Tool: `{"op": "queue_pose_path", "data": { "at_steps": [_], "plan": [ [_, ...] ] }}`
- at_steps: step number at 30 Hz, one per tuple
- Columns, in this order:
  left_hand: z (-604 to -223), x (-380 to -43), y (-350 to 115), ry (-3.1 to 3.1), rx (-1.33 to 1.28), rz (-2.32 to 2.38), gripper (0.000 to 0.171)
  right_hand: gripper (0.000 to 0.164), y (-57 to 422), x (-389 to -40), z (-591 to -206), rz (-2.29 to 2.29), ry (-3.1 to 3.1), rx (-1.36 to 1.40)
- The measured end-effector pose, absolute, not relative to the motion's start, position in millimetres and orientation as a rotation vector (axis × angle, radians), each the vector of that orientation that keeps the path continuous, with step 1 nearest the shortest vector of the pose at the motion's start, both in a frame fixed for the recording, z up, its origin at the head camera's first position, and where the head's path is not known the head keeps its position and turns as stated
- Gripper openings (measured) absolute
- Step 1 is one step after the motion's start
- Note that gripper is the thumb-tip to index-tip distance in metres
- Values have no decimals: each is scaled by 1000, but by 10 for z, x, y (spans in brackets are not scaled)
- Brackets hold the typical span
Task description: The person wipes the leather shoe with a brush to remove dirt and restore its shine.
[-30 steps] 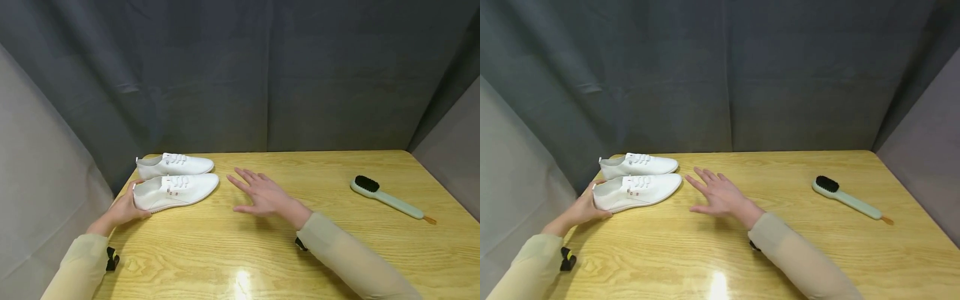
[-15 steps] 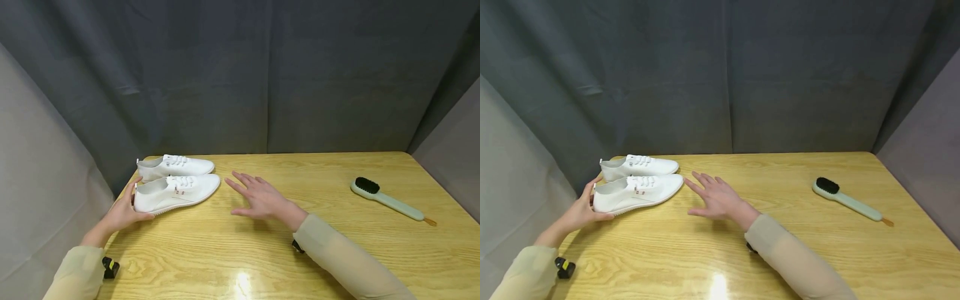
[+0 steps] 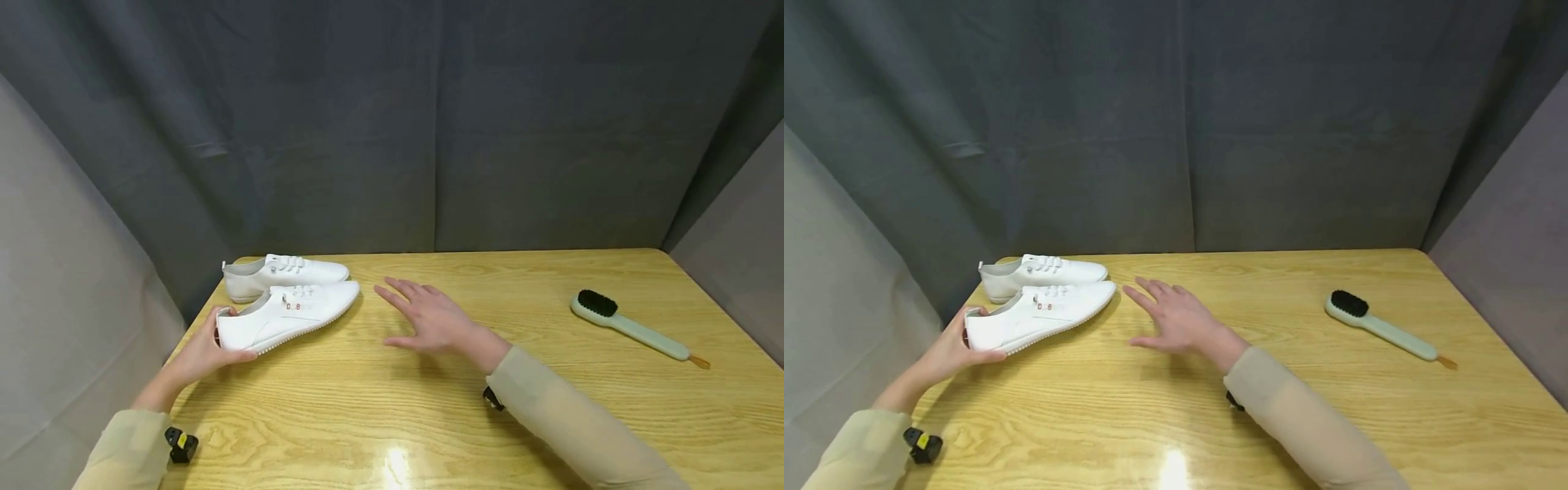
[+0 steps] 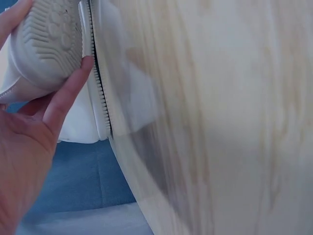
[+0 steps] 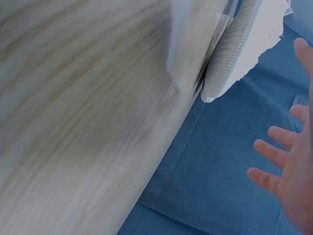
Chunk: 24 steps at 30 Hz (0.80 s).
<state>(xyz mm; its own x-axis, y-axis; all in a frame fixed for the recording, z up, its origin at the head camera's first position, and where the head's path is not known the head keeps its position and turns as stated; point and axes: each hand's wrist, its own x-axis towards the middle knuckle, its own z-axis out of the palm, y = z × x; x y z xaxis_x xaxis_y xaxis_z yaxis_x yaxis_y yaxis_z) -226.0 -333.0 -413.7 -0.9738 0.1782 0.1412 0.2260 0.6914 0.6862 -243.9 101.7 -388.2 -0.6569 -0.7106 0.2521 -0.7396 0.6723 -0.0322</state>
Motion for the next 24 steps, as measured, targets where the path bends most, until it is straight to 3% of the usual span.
{"op": "queue_pose_path", "data": {
  "at_steps": [24],
  "plan": [
    [-3977, -2325, -2764, -2803, -473, -1357, 88, 81, 1648, -2364, -3574, 172, -2598, 1140]
  ]
}}
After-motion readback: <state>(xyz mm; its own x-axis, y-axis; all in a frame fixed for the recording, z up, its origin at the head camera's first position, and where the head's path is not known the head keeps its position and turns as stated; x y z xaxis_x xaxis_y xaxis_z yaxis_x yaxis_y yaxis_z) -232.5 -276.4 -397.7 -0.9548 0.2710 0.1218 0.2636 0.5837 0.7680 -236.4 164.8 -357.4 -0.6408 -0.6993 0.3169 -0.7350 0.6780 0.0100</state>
